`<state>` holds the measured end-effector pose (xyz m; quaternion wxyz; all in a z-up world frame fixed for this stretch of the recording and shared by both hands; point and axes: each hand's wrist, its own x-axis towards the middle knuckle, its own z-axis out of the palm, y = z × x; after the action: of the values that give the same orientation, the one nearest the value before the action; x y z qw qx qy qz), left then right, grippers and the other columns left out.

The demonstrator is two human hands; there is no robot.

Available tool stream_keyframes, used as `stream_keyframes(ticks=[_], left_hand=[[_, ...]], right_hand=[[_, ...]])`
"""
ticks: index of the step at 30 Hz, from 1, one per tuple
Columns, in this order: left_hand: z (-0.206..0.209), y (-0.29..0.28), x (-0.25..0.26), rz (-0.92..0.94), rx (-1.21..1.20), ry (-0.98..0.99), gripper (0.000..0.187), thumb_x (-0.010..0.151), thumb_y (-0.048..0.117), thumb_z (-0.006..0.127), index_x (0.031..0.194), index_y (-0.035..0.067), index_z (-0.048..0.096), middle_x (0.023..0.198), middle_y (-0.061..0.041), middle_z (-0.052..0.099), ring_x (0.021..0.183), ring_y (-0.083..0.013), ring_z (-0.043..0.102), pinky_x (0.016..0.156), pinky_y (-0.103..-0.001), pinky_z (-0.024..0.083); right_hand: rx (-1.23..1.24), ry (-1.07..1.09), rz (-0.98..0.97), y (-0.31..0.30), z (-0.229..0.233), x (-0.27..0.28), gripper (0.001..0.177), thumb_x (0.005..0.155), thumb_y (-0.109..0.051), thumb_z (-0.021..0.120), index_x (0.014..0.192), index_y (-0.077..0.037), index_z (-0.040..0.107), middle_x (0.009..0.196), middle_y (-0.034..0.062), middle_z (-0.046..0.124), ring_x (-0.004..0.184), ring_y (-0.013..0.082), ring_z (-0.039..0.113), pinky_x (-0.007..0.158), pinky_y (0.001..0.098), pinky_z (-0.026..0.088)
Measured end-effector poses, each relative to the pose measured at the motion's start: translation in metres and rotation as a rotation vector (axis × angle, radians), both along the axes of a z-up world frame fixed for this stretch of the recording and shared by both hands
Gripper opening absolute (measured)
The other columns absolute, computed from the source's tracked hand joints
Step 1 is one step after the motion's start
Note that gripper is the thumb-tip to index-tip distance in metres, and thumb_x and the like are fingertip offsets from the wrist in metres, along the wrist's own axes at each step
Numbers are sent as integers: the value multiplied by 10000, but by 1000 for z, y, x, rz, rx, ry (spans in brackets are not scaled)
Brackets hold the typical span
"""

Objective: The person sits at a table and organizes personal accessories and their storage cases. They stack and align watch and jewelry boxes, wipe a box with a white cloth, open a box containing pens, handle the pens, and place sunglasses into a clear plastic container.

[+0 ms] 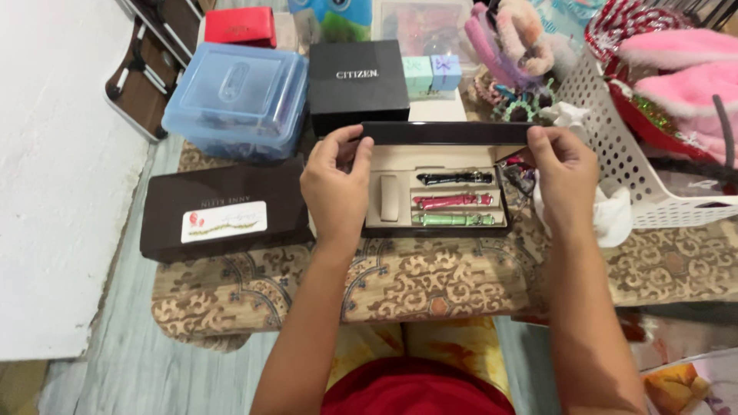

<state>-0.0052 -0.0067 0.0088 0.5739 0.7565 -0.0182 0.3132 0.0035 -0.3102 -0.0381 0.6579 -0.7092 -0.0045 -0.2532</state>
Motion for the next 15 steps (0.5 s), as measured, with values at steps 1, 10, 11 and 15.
stream_keyframes(ticks=[1, 10, 11, 15], left_hand=[[-2, 1, -2, -25, -62, 14, 271, 899, 167, 770, 1161, 104, 736, 942, -35, 742, 801, -132, 738, 710, -286, 573], [-18, 4, -34, -37, -41, 68, 302, 905, 131, 782, 1205, 98, 755, 899, -48, 712, 746, -117, 681, 684, -273, 553], [-17, 3, -34, -35, -41, 53, 296, 907, 136, 779, 1201, 100, 756, 896, -47, 707, 750, -116, 681, 683, -277, 552], [-12, 1, -28, 12, 20, 43, 282, 911, 161, 779, 1187, 104, 766, 866, -49, 684, 743, -131, 671, 679, -296, 542]], right_hand=[[0, 2, 4, 0, -1, -4, 242, 1089, -230, 697, 1116, 11, 709, 945, -1, 685, 844, 64, 612, 810, 221, 503], [21, 1, 1, 7, -14, -42, 249, 1083, -197, 661, 1186, 28, 685, 1167, 32, 724, 982, 80, 659, 907, 242, 556], [26, 3, -6, 9, -13, -41, 249, 1080, -197, 657, 1180, 29, 683, 1194, 30, 725, 989, 79, 660, 904, 244, 557], [6, -9, -44, 12, -8, -34, 250, 1077, -215, 644, 1158, 20, 681, 1173, 10, 729, 948, 74, 650, 870, 240, 556]])
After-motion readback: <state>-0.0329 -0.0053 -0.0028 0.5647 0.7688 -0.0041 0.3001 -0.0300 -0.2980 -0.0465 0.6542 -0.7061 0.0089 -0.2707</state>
